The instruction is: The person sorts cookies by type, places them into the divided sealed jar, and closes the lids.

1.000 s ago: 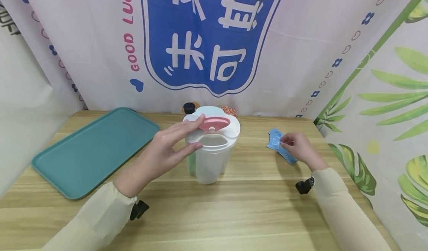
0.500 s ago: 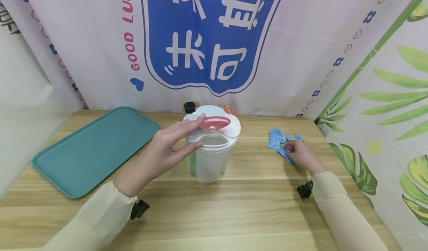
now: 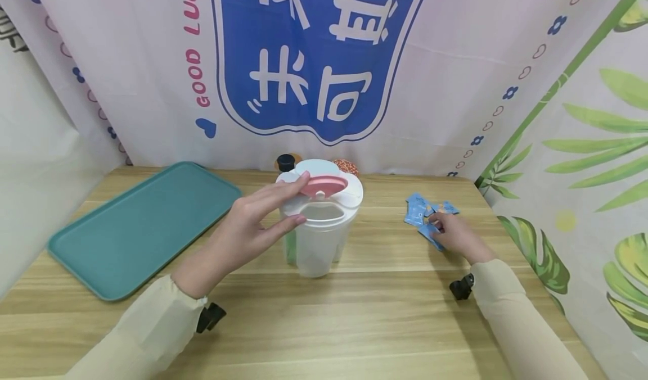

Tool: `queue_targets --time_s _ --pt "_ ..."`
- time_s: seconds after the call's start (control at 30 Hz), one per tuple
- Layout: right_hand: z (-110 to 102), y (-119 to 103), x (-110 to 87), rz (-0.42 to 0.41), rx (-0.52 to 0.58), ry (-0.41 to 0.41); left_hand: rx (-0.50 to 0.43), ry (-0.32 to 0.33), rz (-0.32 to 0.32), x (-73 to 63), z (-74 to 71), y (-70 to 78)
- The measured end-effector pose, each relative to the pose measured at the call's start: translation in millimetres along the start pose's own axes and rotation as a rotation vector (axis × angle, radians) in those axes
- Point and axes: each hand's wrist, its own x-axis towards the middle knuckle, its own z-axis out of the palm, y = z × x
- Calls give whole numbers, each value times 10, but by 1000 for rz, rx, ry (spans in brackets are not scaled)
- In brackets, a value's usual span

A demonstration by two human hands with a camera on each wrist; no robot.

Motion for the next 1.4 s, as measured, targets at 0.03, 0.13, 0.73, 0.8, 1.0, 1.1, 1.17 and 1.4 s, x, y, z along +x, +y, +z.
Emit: queue_targets --time_s 0.03,0.13,0.73,0.8,1.0,1.1,1.17,1.4 --pt "0 0 1 6 0 -5 1 2 1 -1 0 -1" --pt "2 1 -1 23 10 -13 2 6 6 -1 1 -2" --pt "-12 99 -81 65 135 -30 4 2 -1 -4 13 -7" --pt "-15 106 -93 68 164 -29 4 3 -1 -3 12 -6" --pt "-8 98 -112 57 225 -28 3 9 0 -3 8 -6" --pt "-7 78 -119 38 269 -27 -1 12 4 0 12 -10" --pt "-14 53 -128 13 319 -15 0 15 8 1 15 -14" --pt "-93 -149 -171 -105 438 32 -2 14 6 -1 15 -17"
